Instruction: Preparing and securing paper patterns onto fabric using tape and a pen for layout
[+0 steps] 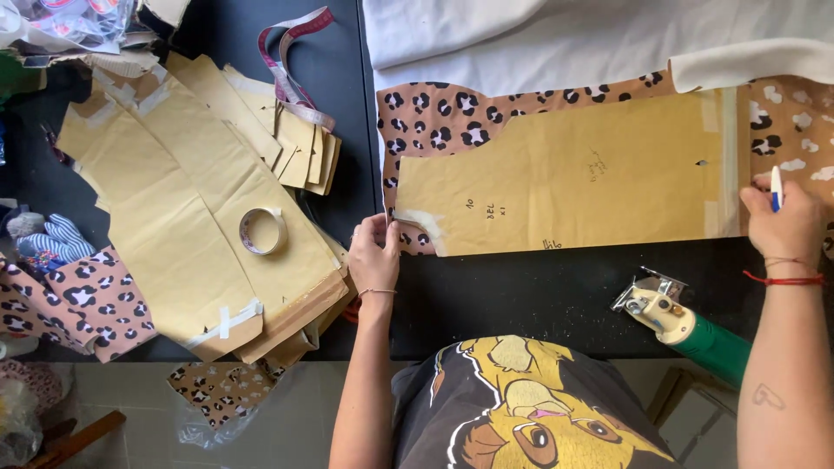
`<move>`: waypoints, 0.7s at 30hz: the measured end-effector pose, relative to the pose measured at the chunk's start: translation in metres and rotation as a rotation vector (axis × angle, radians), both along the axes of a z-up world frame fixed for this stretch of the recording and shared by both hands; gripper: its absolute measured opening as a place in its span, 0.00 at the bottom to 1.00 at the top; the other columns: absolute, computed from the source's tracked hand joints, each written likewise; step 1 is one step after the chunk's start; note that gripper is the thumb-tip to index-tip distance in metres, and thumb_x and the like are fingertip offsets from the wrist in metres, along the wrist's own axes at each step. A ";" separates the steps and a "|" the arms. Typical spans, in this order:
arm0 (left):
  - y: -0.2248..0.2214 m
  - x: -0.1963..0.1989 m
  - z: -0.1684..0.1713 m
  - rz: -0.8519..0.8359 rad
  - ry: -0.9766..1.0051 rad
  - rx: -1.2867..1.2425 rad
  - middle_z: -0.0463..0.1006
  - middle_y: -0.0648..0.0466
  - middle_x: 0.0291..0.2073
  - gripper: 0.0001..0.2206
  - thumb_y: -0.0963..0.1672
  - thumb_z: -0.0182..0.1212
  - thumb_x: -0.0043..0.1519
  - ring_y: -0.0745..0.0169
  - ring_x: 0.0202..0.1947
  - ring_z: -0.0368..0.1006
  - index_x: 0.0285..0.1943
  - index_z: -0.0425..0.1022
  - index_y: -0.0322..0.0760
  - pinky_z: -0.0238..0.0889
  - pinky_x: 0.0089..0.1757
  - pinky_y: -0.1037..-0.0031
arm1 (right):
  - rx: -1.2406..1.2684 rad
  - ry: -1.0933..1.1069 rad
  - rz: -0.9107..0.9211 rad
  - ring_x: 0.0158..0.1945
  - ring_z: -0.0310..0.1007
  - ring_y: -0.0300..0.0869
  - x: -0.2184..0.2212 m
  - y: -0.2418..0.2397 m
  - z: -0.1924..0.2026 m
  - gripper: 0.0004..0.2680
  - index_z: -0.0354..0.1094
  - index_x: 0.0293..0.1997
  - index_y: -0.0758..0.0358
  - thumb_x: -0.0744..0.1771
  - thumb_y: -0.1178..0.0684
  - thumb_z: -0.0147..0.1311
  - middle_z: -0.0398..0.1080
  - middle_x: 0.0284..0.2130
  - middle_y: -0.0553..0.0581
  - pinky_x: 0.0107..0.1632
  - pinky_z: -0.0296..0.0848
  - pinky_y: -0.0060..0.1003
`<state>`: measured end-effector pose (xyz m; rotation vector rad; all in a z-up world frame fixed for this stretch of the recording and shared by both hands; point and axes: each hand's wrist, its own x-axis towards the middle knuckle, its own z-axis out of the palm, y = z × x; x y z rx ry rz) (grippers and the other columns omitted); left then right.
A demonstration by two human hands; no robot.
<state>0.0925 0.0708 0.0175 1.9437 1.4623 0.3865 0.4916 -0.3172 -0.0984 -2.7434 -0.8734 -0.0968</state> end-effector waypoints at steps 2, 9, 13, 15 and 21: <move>0.003 -0.002 -0.001 0.029 0.039 -0.084 0.73 0.59 0.29 0.08 0.48 0.53 0.52 0.66 0.33 0.69 0.37 0.70 0.46 0.60 0.34 0.74 | -0.096 0.000 -0.041 0.32 0.67 0.53 0.000 -0.009 0.009 0.08 0.73 0.42 0.59 0.63 0.55 0.50 0.69 0.27 0.61 0.38 0.65 0.42; 0.014 0.012 0.011 0.001 0.140 -0.226 0.75 0.60 0.27 0.11 0.51 0.52 0.53 0.68 0.30 0.70 0.36 0.69 0.45 0.59 0.33 0.76 | 0.055 0.094 -0.229 0.25 0.67 0.51 0.002 0.004 0.020 0.05 0.70 0.28 0.64 0.62 0.56 0.61 0.68 0.22 0.60 0.31 0.67 0.43; 0.017 0.010 0.003 -0.025 0.054 -0.179 0.72 0.61 0.25 0.10 0.50 0.53 0.54 0.71 0.28 0.68 0.33 0.69 0.43 0.59 0.33 0.78 | -0.063 0.133 -0.253 0.30 0.67 0.57 0.010 0.001 0.014 0.05 0.67 0.26 0.66 0.63 0.58 0.56 0.69 0.26 0.65 0.31 0.64 0.48; 0.016 0.009 0.007 -0.056 -0.340 -0.224 0.64 0.63 0.20 0.06 0.45 0.54 0.55 0.79 0.22 0.57 0.31 0.67 0.38 0.53 0.27 0.86 | -0.012 0.097 -0.200 0.32 0.65 0.57 0.017 -0.007 0.003 0.04 0.68 0.27 0.68 0.63 0.60 0.56 0.68 0.27 0.67 0.35 0.62 0.47; 0.023 -0.003 -0.010 0.026 -0.609 -0.385 0.70 0.60 0.24 0.05 0.43 0.54 0.56 0.78 0.26 0.63 0.33 0.68 0.35 0.58 0.31 0.88 | 0.180 -0.154 -0.249 0.34 0.63 0.57 -0.028 -0.003 0.052 0.06 0.60 0.35 0.69 0.65 0.63 0.57 0.61 0.35 0.65 0.32 0.60 0.49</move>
